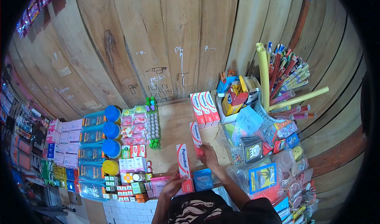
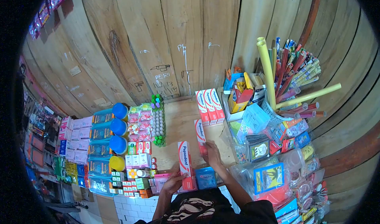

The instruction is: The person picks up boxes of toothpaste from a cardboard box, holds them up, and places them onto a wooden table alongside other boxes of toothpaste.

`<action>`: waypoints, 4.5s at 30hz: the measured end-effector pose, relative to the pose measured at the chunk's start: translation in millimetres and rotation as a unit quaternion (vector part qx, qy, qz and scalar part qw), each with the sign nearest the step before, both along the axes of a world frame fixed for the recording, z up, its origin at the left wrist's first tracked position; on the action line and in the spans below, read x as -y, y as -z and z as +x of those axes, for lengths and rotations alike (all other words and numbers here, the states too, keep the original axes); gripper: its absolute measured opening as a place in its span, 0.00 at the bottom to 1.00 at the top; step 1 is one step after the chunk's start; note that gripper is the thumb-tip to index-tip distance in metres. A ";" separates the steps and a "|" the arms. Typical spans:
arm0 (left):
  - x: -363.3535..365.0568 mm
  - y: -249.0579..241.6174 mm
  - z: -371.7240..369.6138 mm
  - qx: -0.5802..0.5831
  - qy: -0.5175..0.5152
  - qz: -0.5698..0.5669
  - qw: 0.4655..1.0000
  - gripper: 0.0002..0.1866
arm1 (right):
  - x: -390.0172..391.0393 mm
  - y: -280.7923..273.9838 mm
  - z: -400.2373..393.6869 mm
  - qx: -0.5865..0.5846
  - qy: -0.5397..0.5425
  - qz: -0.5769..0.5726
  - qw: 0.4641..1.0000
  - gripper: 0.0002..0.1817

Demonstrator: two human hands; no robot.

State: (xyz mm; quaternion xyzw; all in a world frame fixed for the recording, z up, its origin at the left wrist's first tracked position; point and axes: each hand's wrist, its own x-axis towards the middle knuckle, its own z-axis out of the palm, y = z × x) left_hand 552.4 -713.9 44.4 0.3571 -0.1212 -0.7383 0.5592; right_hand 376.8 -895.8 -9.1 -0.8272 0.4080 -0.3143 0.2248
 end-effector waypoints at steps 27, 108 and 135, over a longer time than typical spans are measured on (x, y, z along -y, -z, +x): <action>-10.2 2.6 -0.6 0.000 -0.031 -0.011 0.999 0.23 | 82.2 17.7 75.1 -0.294 -0.021 -0.172 0.940 0.20; 186.4 95.2 4.9 -0.027 0.054 0.048 0.997 0.39 | 88.4 -17.8 37.7 -0.264 -0.092 -0.075 0.957 0.42; 218.2 70.3 21.5 0.023 0.068 0.034 0.997 0.36 | 168.0 -9.5 94.9 -0.316 -0.040 -0.049 0.947 0.36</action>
